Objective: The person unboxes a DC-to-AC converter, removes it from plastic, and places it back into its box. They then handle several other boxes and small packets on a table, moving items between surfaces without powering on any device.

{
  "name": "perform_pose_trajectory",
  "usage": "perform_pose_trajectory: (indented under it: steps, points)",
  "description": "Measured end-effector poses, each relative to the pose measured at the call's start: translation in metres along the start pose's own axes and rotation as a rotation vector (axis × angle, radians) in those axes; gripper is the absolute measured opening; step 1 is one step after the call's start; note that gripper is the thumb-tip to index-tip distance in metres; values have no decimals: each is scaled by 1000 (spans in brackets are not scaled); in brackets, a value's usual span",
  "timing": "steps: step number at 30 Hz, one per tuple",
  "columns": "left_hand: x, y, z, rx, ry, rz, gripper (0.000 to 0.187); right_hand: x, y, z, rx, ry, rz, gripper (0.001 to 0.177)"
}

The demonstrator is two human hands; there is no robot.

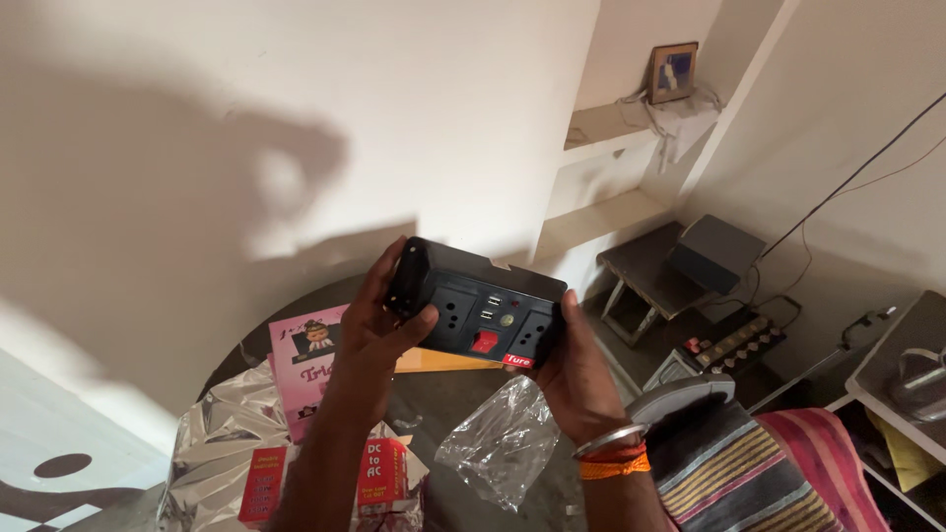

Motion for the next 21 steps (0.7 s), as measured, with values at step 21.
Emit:
perform_pose_trajectory:
  steps: [21]
  points:
    - [-75,-7,71,252,-6,-223,74,18,-1,-46,-247,686,-129,97]
Point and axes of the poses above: each hand's wrist, its own y-axis away from the middle knuckle, its own z-axis out of the palm, x = y × z, the point moved 5 cm from there along -y, towards the middle knuckle, and after that the axes turned 10 degrees about -z, right-handed, at the moved point
